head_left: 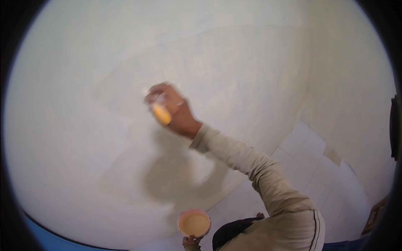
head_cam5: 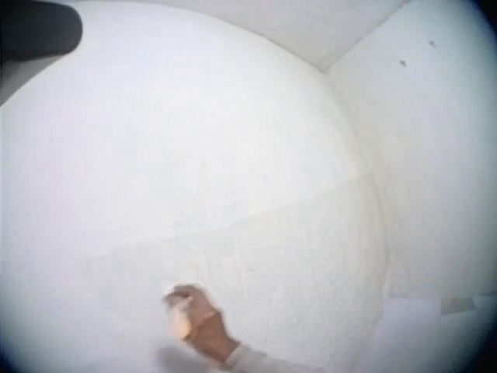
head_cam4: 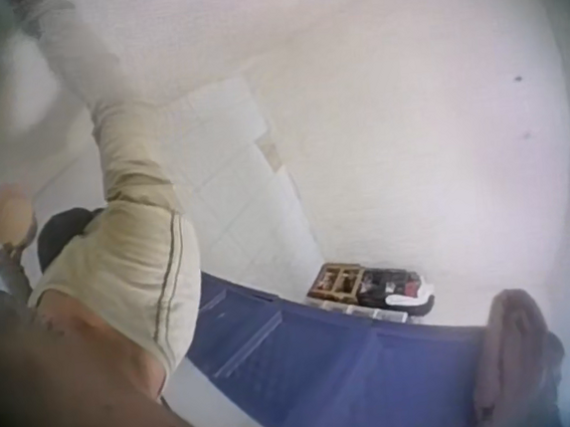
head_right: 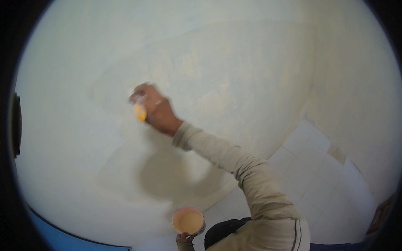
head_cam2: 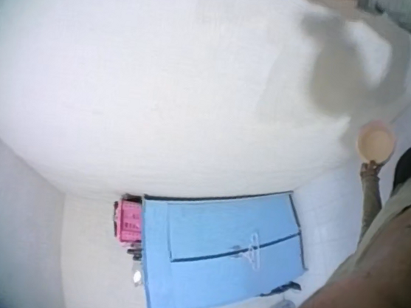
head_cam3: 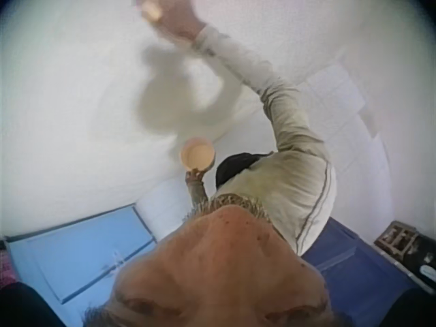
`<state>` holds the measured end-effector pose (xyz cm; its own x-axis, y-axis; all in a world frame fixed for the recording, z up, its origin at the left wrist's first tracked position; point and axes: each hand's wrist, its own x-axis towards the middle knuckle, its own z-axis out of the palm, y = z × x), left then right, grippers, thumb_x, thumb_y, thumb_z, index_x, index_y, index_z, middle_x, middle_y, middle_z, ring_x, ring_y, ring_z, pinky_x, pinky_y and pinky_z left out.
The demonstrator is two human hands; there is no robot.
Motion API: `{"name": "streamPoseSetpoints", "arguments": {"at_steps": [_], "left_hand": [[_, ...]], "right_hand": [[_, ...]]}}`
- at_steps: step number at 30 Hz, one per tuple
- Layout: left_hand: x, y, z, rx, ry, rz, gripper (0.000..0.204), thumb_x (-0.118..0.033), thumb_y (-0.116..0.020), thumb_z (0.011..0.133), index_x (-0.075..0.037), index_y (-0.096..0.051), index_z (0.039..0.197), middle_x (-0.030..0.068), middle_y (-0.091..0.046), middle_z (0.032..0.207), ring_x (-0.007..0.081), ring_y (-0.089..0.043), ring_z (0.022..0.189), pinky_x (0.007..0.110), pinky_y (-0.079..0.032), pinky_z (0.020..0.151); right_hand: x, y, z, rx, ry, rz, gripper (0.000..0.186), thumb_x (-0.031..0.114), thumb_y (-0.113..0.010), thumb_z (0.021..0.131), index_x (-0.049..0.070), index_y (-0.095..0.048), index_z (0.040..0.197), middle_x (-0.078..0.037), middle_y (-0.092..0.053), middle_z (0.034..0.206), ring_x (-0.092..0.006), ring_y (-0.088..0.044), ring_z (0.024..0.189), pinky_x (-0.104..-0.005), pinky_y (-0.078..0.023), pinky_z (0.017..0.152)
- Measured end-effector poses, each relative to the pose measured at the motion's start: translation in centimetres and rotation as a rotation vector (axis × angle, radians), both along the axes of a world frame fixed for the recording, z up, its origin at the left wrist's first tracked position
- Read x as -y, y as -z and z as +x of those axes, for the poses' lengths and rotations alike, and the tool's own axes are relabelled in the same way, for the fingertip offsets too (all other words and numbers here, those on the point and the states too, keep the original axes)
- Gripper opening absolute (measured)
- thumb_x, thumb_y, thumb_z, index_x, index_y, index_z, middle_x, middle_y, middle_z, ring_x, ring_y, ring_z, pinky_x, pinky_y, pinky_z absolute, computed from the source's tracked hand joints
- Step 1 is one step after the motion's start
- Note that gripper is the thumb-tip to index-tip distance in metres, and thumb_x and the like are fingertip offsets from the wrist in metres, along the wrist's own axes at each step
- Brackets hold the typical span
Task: The person paints the ceiling of a room using a paintbrush and a bucket of yellow paint, repeatedly dipping the brush into the bucket and applying strokes to the ceiling surface.
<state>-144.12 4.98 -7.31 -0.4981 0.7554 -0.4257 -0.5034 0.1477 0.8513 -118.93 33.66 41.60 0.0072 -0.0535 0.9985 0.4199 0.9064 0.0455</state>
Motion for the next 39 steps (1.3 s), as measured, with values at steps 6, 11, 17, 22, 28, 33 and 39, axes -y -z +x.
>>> {"name": "streamPoseSetpoints", "arguments": {"at_steps": [6, 11, 17, 22, 28, 33, 39], "left_hand": [[0.0, 3.7, 0.5, 0.076, -0.032, -0.039, 0.028, 0.001, -0.066, 0.067, 0.011, -0.046, 0.084, 0.0264, -0.058, 0.088, 0.0393, -0.064, 0.074, 0.059, -0.061, 0.063], [-1.1, 5.8, 0.4, 0.041, -0.012, -0.050, 0.029, 0.001, -0.066, 0.067, 0.011, -0.046, 0.084, 0.0260, -0.058, 0.089, 0.0383, -0.064, 0.074, 0.057, -0.062, 0.065], [-3.1, 7.3, 2.7, -0.002, 0.072, -0.101, 0.023, 0.003, -0.063, 0.068, 0.009, -0.046, 0.083, 0.0234, -0.058, 0.089, 0.0374, -0.064, 0.074, 0.057, -0.062, 0.065], [-5.7, 8.9, 3.7, 0.154, -0.022, -0.016, 0.019, 0.007, -0.059, 0.068, 0.009, -0.046, 0.082, 0.0220, -0.057, 0.087, 0.0380, -0.064, 0.070, 0.060, -0.061, 0.061], [-11.2, 12.6, 8.7, 0.088, -0.007, -0.004, 0.029, 0.001, -0.062, 0.068, 0.012, -0.047, 0.089, 0.0253, -0.058, 0.089, 0.0395, -0.064, 0.072, 0.057, -0.062, 0.059], [-17.6, 14.9, 13.0, 0.100, 0.037, -0.019, 0.024, 0.003, -0.061, 0.068, 0.011, -0.045, 0.085, 0.0242, -0.057, 0.087, 0.0395, -0.064, 0.071, 0.058, -0.061, 0.060], [-25.2, 17.1, 18.6, 0.120, 0.159, -0.067, 0.021, 0.004, -0.059, 0.069, 0.009, -0.044, 0.084, 0.0228, -0.056, 0.089, 0.0391, -0.064, 0.073, 0.057, -0.062, 0.061]], "right_hand": [[-4.5, 1.8, 2.5, -0.139, -0.508, -0.341, 0.011, 0.004, -0.067, 0.084, 0.006, -0.063, 0.095, -0.004, -0.061, 0.097, -0.0171, -0.060, 0.091, -0.0303, -0.049, 0.083], [-11.2, 2.6, 22.3, -0.387, -0.160, -0.374, 0.016, 0.011, -0.068, 0.086, 0.003, -0.066, 0.099, -0.004, -0.066, 0.094, -0.0104, -0.061, 0.084, -0.0272, -0.052, 0.071], [-12.9, 3.1, 23.1, -0.322, 0.388, -0.053, 0.016, 0.009, -0.067, 0.083, 0.006, -0.064, 0.098, -0.009, -0.065, 0.097, -0.0221, -0.064, 0.091, -0.0333, -0.050, 0.083], [-11.0, 6.3, 1.5, -0.168, 0.228, -0.035, 0.021, -0.003, -0.061, 0.078, 0.005, -0.061, 0.098, -0.011, -0.060, 0.104, -0.0291, -0.060, 0.097, -0.0385, -0.053, 0.080], [-9.0, 11.3, -3.7, -0.141, -0.539, -0.176, 0.021, -0.007, -0.066, 0.077, 0.006, -0.058, 0.093, -0.006, -0.057, 0.099, -0.0220, -0.060, 0.092, -0.0322, -0.051, 0.075], [-11.2, 24.9, 6.9, -0.210, -0.689, -0.757, 0.015, 0.006, -0.069, 0.086, 0.004, -0.058, 0.095, -0.004, -0.060, 0.092, -0.0141, -0.059, 0.087, -0.0288, -0.049, 0.076], [-14.7, 53.2, 25.0, -0.933, -0.449, -1.627, 0.025, 0.027, -0.065, 0.088, 0.008, -0.064, 0.105, -0.004, -0.066, 0.096, -0.0161, -0.064, 0.089, -0.0323, -0.054, 0.072]]}}
